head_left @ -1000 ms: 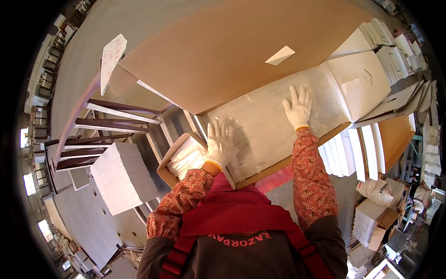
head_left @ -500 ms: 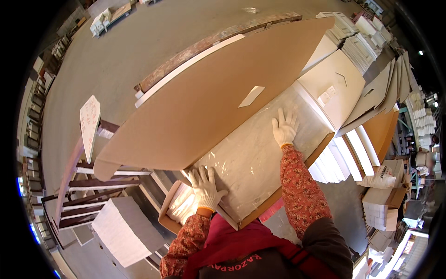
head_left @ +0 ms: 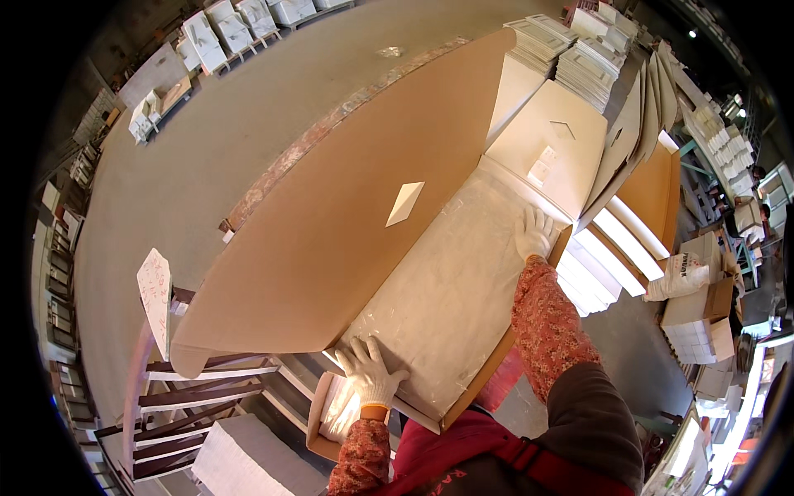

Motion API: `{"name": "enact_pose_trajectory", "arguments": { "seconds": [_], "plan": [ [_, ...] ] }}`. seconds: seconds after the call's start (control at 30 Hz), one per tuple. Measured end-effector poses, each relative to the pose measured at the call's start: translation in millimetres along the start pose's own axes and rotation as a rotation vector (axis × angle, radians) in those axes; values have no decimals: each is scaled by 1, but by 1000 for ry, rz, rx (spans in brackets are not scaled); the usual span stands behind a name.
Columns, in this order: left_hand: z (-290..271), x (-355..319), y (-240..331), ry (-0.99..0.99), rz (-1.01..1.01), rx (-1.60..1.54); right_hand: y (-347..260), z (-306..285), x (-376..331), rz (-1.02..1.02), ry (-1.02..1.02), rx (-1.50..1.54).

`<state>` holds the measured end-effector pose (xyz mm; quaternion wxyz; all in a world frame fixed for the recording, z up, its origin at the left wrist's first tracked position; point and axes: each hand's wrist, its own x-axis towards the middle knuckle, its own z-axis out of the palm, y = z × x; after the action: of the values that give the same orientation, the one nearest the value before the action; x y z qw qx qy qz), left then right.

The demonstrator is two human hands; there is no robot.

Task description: The person unpacks flat-pack furniture components from cardboard boxes, places panels on a workbench, and uses a utility knife to trim edges. They then apply a white filler to the edges of the panels with a putty knife and smooth it by hand.

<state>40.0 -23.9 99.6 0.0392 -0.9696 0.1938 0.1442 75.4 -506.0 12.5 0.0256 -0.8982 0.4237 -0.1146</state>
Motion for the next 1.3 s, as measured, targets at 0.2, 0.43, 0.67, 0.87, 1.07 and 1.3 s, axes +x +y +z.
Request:
{"name": "enact_pose_trajectory", "arguments": {
  "seconds": [0.2, 0.43, 0.67, 0.87, 1.07, 1.3],
  "plan": [
    [8, -4, 4, 84, 32, -41, 9, -33, -6, -13, 18, 156],
    [26, -113, 2, 646, -216, -236, 41, -131, -207, -631, 129, 579],
    [262, -364, 72, 290, -863, -696, 283, -68, -387, -823, -670, 370],
    [387, -578, 125, -441, -1279, -1086, 541, 134, -437, -924, -1137, -191],
    [451, -766, 194, -232, -1583, -1089, 485, 94, -493, -1135, -1289, -493],
    [377, -671, 173, 102, -1282, -1327, 334, 59, -519, -1691, -917, -357]
  ]
}}
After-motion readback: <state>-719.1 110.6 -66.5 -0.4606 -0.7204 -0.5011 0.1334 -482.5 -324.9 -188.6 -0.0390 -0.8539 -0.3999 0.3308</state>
